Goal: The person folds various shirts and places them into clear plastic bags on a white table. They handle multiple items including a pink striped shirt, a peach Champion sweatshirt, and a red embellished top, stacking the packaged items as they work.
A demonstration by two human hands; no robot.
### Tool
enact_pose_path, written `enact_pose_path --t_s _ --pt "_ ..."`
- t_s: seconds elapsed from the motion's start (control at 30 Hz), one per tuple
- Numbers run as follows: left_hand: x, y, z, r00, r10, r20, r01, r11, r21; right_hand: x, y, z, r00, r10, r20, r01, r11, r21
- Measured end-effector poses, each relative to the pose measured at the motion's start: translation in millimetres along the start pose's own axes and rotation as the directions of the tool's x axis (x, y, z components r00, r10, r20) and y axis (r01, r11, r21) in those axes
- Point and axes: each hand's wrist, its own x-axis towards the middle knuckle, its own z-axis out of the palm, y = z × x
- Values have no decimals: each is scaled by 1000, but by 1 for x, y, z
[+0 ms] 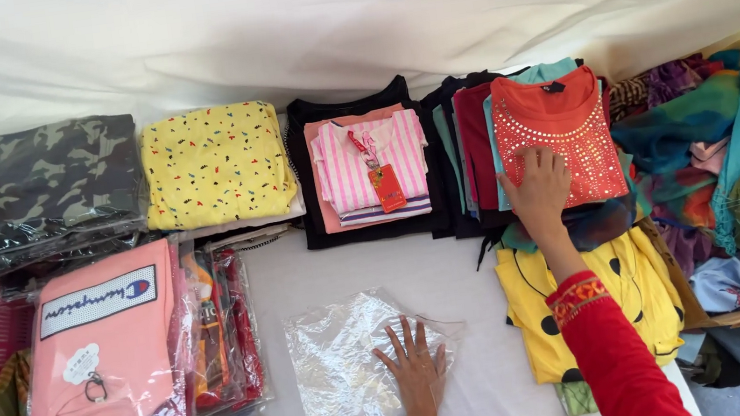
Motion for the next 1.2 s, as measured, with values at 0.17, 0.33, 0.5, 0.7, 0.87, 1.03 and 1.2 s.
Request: enact_pose_path --t_s 0.17,0.33,0.5,0.7,0.87,1.03,1.2 --pt "-3 -5 9 999 -7 37 8 1000 -24 12 18 13 984 2 178 -22 994 111" --pt "-4 -3 10 999 -4 49 7 999 -53 18 27 6 973 -23 230 -24 980 200" --pt "-1 -3 4 999 -9 53 12 998 -54 28 33 4 945 -75 317 -6 969 246" --pt "-5 -2 11 995 -23 93 29 998 -58 33 41 8 925 -50 376 -53 964 260" --pt "-5 -2 6 983 -25 184 39 997 -70 34 5 3 973 -26 231 18 999 38" --pt "-3 -2 10 993 -20 118 26 998 -57 30 75 51 963 71 259 -165 919 359" --pt "-8 -4 14 991 -7 136 5 1000 21 27 214 95 729 345 592 -679 250 690"
